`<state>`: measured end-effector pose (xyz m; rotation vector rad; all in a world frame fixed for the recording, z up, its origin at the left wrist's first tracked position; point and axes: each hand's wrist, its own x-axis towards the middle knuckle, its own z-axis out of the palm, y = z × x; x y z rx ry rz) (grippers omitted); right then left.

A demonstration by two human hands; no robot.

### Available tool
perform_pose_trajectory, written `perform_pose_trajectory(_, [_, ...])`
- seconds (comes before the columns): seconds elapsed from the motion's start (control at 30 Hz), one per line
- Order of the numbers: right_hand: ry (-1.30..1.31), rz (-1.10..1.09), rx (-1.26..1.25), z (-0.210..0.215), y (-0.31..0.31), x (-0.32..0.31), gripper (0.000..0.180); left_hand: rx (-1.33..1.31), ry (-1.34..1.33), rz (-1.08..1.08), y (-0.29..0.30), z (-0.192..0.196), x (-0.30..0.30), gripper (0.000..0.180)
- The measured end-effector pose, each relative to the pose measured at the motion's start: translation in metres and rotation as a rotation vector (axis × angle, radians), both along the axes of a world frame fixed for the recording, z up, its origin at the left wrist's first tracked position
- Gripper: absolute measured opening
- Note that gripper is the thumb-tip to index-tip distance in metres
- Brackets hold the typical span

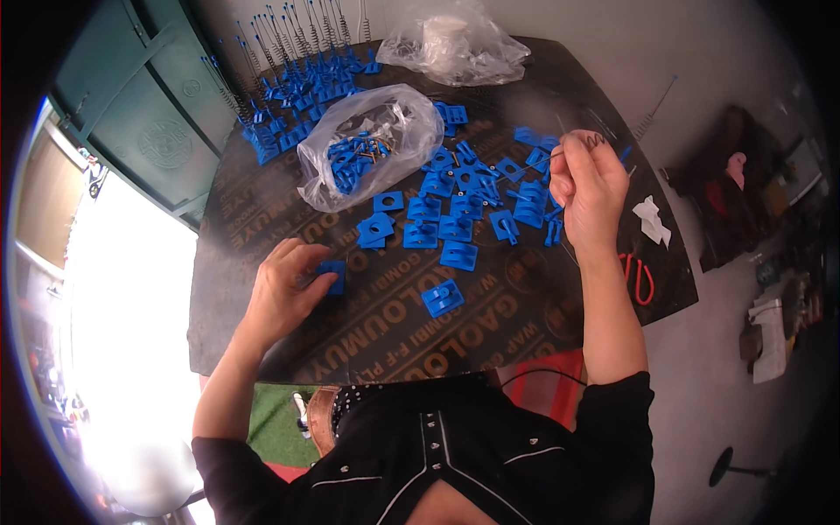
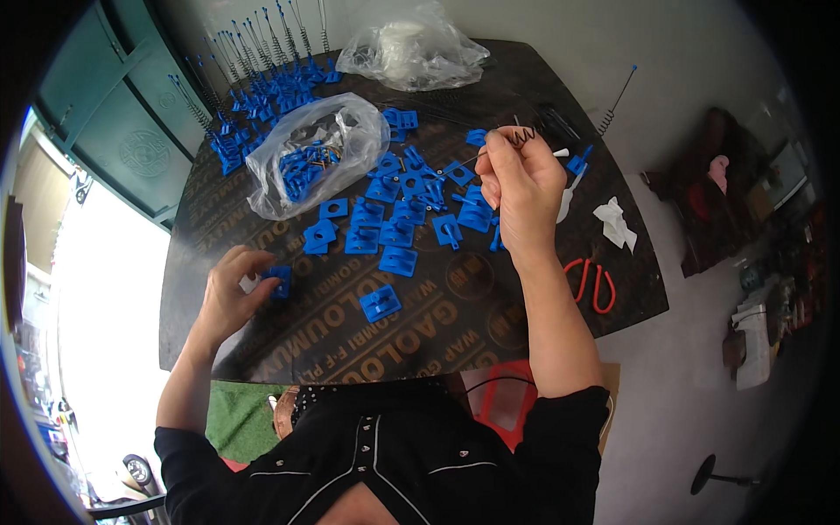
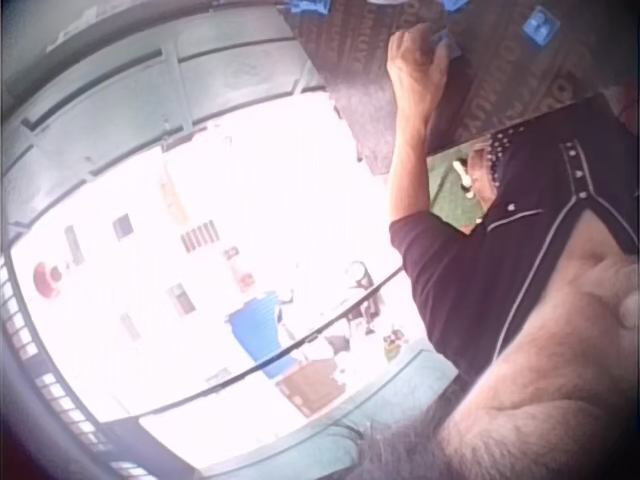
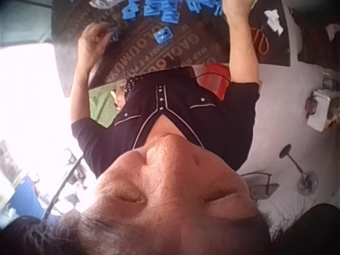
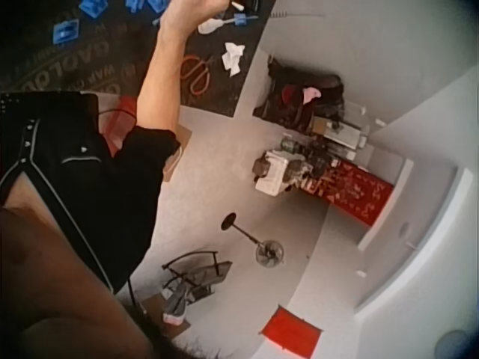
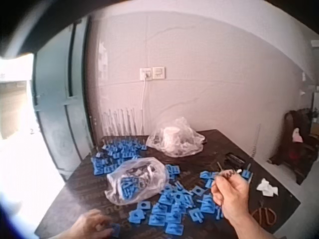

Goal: The person fits plastic pieces together by hand, applies liquid adhesive from a bottle onto a small piece, and attaches a coiled wire spring to it.

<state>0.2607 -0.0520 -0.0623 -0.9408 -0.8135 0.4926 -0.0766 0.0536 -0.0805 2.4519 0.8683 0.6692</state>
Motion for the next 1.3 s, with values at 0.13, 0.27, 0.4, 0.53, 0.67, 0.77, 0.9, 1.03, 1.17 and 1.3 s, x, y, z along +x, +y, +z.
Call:
perform_pose_trajectory(0.13, [0.004,0.014,0.022,-0.001,0.000,-0.001,0.009,0.066,-0.018,0.007,0.001,0.020,0.005,0.026])
perform_pose_trajectory(0.27, [0.005,0.001,0.056,-0.002,0.002,0.001,0.007,0.195,-0.048,-0.110,0.005,0.032,0.018,0.021])
perform_pose_trajectory(0.4, [0.015,-0.031,0.066,-0.002,0.002,0.001,0.008,0.246,0.020,-0.265,0.019,0.033,0.044,0.015])
perform_pose_trajectory(0.53, [0.036,-0.055,0.024,0.000,-0.001,0.001,0.009,0.223,0.174,-0.326,0.036,0.033,0.071,0.018])
perform_pose_trajectory(0.67, [0.047,-0.041,0.030,-0.002,0.000,0.004,0.009,0.291,0.243,-0.305,0.061,0.023,0.089,0.023])
perform_pose_trajectory(0.77, [0.054,-0.034,0.033,-0.001,0.000,0.004,0.009,0.284,0.337,-0.280,0.084,0.010,0.102,0.032])
perform_pose_trajectory(0.9, [0.045,-0.018,0.033,0.001,0.001,0.002,0.009,0.339,0.274,-0.406,0.104,-0.013,0.117,0.043])
perform_pose_trajectory(1.03, [0.047,-0.021,0.033,0.001,-0.001,0.004,0.009,0.353,0.208,-0.477,0.102,-0.019,0.148,0.043])
perform_pose_trajectory(1.17, [0.058,-0.003,0.026,-0.002,0.002,0.004,0.008,0.359,0.213,-0.505,0.115,-0.026,0.171,0.040])
perform_pose_trajectory(1.3, [0.054,-0.009,0.003,-0.001,0.001,0.003,0.009,0.365,0.317,-0.480,0.124,-0.028,0.187,0.036])
